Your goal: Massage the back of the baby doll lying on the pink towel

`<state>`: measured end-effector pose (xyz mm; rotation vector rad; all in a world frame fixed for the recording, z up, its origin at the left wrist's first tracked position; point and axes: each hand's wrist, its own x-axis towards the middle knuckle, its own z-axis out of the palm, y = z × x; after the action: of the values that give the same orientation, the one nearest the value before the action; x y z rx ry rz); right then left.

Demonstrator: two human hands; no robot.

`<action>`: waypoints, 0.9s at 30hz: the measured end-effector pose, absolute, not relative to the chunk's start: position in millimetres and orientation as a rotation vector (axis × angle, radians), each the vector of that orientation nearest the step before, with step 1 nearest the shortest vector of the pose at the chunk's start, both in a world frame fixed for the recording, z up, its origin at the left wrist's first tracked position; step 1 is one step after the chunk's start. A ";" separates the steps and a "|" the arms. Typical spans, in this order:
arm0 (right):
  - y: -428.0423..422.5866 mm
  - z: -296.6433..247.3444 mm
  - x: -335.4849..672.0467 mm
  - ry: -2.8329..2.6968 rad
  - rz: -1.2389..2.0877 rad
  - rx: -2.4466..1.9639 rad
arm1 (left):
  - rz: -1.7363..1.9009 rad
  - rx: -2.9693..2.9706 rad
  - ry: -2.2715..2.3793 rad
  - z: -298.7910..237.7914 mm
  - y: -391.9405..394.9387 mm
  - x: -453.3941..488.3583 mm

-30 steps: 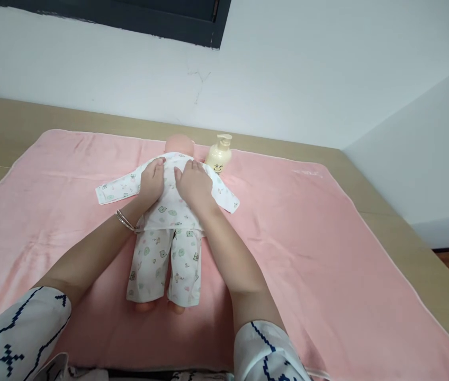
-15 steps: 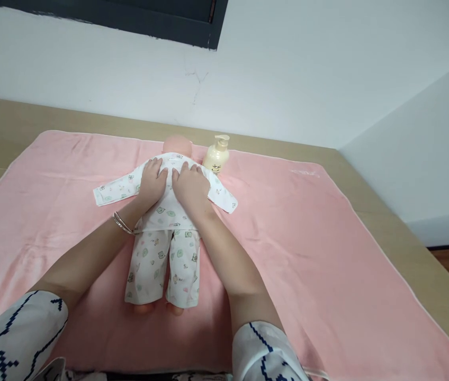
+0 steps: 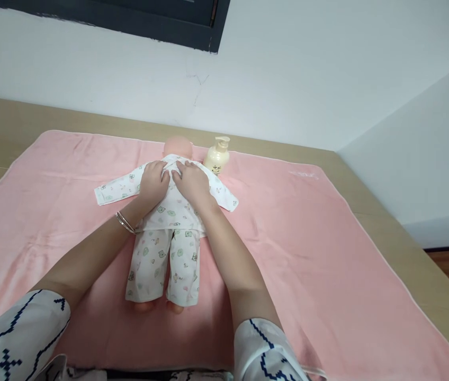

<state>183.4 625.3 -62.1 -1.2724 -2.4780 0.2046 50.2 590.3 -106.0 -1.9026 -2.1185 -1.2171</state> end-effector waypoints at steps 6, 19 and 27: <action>602.6 -50.5 173.0 -2.473 0.074 -1.503 | -1.135 -1.783 -2.128 -106.0 584.4 55.9; 630.5 -75.3 177.2 -2.541 0.046 -1.204 | -1.310 -1.966 -2.034 -116.7 599.1 43.6; 618.9 -62.2 177.4 -2.439 0.104 -1.350 | -1.173 -1.755 -2.095 -110.3 588.5 53.5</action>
<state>177.4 618.9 -62.2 -1.3496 -2.4395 0.1036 53.5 588.5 -110.3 -1.7550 -2.0946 -1.1733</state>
